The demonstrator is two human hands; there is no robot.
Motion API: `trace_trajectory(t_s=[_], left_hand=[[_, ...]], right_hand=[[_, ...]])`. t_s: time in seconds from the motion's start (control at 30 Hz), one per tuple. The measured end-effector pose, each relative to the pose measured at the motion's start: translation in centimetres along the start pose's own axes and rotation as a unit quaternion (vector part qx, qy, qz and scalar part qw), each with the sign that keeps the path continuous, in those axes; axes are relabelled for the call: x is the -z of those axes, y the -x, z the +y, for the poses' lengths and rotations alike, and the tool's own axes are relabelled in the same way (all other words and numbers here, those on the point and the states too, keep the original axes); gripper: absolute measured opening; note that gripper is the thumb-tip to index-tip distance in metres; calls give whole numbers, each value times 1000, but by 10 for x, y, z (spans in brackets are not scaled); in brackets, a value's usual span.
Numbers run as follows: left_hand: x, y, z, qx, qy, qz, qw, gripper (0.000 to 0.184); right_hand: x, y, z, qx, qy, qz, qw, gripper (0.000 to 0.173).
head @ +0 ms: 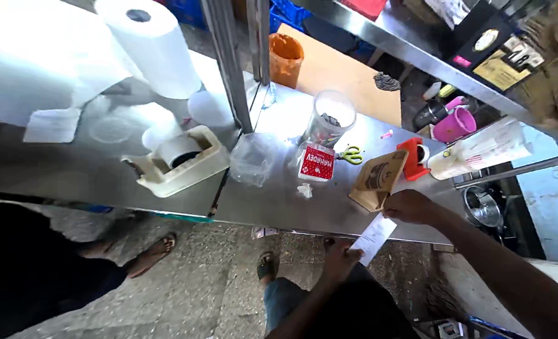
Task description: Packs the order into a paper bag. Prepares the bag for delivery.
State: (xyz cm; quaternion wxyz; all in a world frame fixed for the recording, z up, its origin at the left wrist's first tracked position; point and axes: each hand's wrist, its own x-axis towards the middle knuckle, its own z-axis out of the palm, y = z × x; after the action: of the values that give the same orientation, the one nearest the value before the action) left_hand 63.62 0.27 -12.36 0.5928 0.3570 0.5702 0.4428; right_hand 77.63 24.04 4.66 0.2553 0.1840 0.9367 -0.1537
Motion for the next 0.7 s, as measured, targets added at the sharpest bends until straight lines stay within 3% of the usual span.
trace_trajectory(t_s=[0.1, 0.2, 0.3, 0.43, 0.5, 0.6, 0.7], left_hand=[[-42, -38, 34, -80, -64, -58, 993, 38], [-94, -88, 57, -62, -124, -62, 988, 44], [-145, -133, 75, 8, -143, -11, 990, 48], [-194, -180, 77, 74, -17, 107, 991, 47], [-203, -199, 69, 115, 71, 142, 981, 48], [-200, -216, 62, 168, 77, 170, 968, 49], [-192, -205, 51, 195, 43, 85, 976, 46]], right_hand=[[36, 24, 42, 26, 54, 53, 997, 21], [57, 22, 94, 85, 113, 73, 987, 23], [63, -2, 137, 152, 149, 89, 973, 22], [64, -46, 164, 285, 166, 106, 938, 20], [65, -70, 170, 307, 146, 67, 938, 26], [76, -101, 178, 230, 97, 3, 968, 36], [74, -109, 195, 234, 42, 114, 965, 21]])
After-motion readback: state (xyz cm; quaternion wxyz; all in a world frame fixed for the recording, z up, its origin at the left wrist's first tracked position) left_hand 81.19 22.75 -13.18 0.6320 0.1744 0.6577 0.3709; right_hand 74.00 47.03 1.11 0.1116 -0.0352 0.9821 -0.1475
